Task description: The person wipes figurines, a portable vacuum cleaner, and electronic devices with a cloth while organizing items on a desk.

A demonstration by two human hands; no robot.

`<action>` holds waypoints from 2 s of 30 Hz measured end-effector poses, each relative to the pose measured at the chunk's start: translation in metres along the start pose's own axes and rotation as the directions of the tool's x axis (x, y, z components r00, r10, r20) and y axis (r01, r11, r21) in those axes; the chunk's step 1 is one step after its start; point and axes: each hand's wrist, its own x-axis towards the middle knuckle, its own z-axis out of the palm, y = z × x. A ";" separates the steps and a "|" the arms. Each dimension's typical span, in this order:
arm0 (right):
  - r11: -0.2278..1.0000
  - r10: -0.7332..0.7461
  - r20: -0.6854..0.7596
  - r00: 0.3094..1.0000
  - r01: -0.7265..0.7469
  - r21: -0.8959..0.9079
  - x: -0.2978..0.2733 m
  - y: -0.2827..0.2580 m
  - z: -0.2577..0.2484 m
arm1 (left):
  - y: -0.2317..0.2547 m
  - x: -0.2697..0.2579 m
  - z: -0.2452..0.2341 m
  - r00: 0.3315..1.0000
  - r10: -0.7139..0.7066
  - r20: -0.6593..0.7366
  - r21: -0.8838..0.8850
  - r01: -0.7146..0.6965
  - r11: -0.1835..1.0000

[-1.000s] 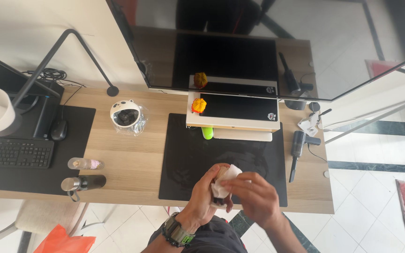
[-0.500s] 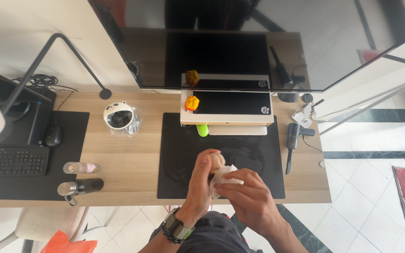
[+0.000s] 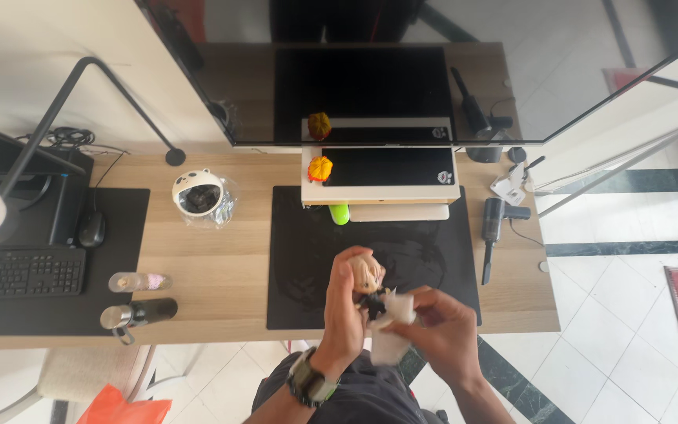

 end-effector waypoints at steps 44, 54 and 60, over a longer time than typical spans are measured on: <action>0.663 0.650 -0.442 0.618 -0.176 0.728 0.050 0.186 -0.091 | -0.153 0.127 0.034 0.931 0.147 0.335 0.588 -0.328 0.739; 0.971 0.174 -0.808 0.564 -0.236 0.044 0.192 0.249 -0.143 | -0.184 0.184 -0.015 0.957 0.209 0.199 0.734 -0.287 0.615; 0.505 -0.464 -0.065 0.883 0.203 -0.839 0.287 0.302 -0.131 | -0.182 0.174 -0.059 0.980 0.157 0.121 0.780 -0.191 0.596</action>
